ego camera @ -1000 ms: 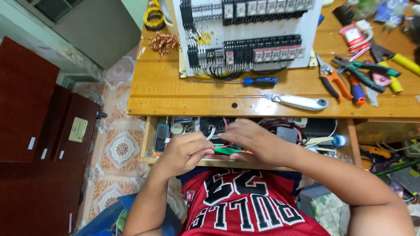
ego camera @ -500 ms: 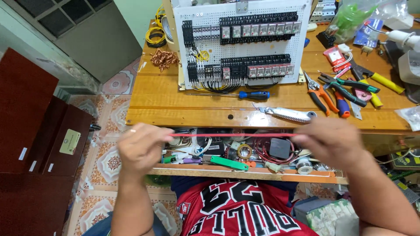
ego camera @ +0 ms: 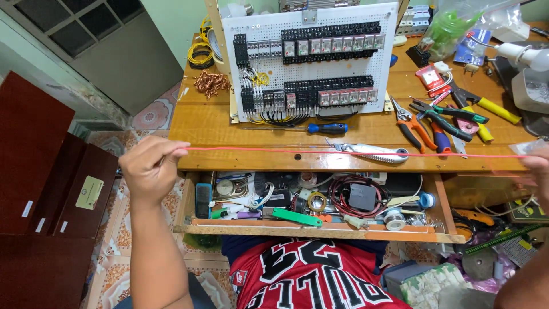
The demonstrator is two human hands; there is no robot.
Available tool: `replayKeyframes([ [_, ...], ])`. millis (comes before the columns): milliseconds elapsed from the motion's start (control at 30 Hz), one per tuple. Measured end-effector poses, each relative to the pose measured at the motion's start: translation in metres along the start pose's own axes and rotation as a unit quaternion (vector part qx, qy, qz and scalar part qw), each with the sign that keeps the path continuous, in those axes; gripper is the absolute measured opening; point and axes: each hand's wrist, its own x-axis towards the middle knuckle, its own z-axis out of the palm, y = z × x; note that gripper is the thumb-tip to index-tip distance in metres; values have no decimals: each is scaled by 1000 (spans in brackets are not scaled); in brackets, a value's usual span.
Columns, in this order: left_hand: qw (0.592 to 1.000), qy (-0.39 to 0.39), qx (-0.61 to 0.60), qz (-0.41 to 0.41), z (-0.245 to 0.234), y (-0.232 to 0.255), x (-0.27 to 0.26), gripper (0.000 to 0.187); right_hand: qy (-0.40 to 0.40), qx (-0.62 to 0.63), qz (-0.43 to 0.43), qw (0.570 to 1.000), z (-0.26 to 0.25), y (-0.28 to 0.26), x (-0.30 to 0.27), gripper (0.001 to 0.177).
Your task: Wiring an electrical control panel by stripping insulation and preparing wire connections
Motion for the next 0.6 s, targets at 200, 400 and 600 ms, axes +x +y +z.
replayKeyframes([
  [200,999,-39,3,-7,21,-25,0,8,-56,-2,66,996,-5,24,-29,20],
  [400,997,-60,-23,-36,35,-23,8,11,-110,-9,145,983,-14,27,-53,22],
  [600,989,-102,-110,-16,51,-6,18,9,-275,-50,133,951,12,-131,21,30],
])
